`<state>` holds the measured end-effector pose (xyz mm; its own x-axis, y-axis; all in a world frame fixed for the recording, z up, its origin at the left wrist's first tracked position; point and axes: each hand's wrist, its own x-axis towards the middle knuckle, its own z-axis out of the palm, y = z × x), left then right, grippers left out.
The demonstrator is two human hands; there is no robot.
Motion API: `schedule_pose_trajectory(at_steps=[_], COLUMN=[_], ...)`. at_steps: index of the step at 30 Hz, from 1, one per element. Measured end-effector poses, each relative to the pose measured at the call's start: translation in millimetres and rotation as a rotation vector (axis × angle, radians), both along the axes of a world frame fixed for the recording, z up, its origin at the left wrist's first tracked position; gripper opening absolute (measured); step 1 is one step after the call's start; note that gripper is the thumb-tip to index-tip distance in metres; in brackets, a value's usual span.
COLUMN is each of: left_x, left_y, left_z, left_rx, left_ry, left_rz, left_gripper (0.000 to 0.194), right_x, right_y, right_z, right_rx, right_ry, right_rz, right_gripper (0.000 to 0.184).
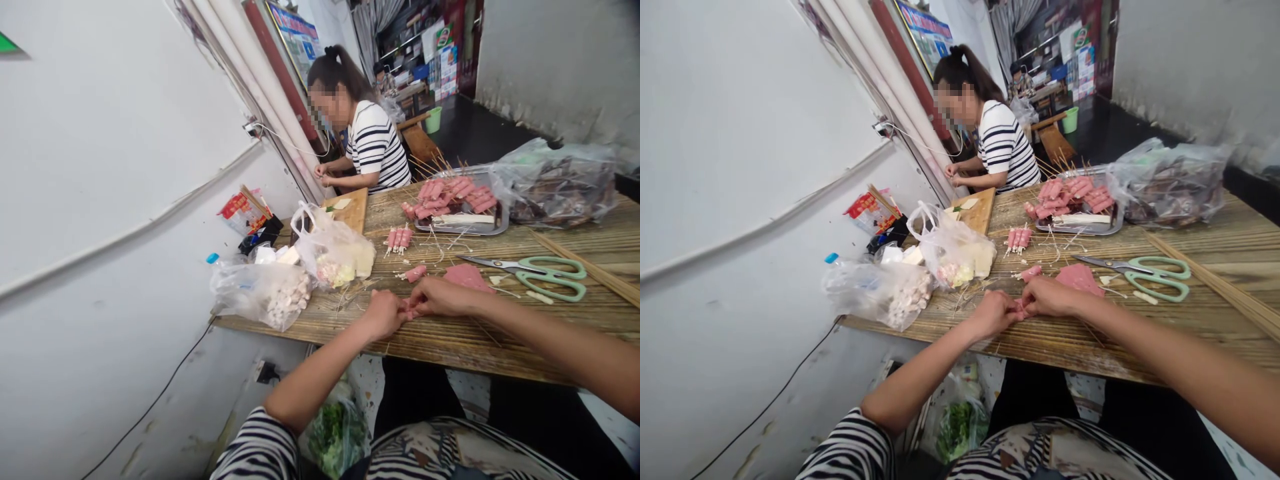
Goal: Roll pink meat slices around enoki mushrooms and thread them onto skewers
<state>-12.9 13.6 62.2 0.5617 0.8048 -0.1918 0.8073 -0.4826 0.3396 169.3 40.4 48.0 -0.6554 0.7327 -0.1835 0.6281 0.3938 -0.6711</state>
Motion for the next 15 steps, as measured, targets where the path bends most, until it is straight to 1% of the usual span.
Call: schedule_pose_trajectory(at_steps=[1, 3, 6, 8, 9, 11, 13, 15], left_x=[0.6, 2.2, 5.2, 6.9, 7.4, 7.4, 5.7, 2.9], left_y=[2.7, 6.4, 9.5, 10.8, 11.2, 10.8, 7.8, 1.4], left_z=[2.0, 4.5, 7.4, 10.0, 11.4, 13.1, 12.2, 7.9], left_rx=[-0.026, -0.056, -0.072, -0.086, -0.094, -0.11, -0.113, -0.078], left_ry=[0.004, 0.023, 0.081, 0.111, 0.116, 0.11, 0.073, 0.021], left_rz=[-0.004, -0.005, 0.001, 0.003, 0.007, 0.024, 0.064, 0.106], left_gripper=[0.019, 0.018, 0.014, 0.013, 0.013, 0.013, 0.013, 0.012], right_x=[1.8, 4.2, 3.3, 1.1, 0.1, -1.4, -2.5, -3.7], right_y=[-3.3, -12.0, -27.3, -35.7, -38.5, -41.0, -39.2, -34.3], right_z=[0.5, -2.2, -15.4, -26.2, -30.7, -36.4, -37.6, -35.6], right_rx=[0.07, 0.279, 0.611, 0.739, 0.77, 0.772, 0.738, 0.701], right_ry=[0.019, 0.069, 0.081, 0.038, 0.022, 0.01, 0.01, 0.025], right_rz=[0.004, 0.041, 0.126, 0.159, 0.162, 0.161, 0.162, 0.165], right_gripper=[0.019, 0.023, 0.031, 0.032, 0.032, 0.033, 0.032, 0.032])
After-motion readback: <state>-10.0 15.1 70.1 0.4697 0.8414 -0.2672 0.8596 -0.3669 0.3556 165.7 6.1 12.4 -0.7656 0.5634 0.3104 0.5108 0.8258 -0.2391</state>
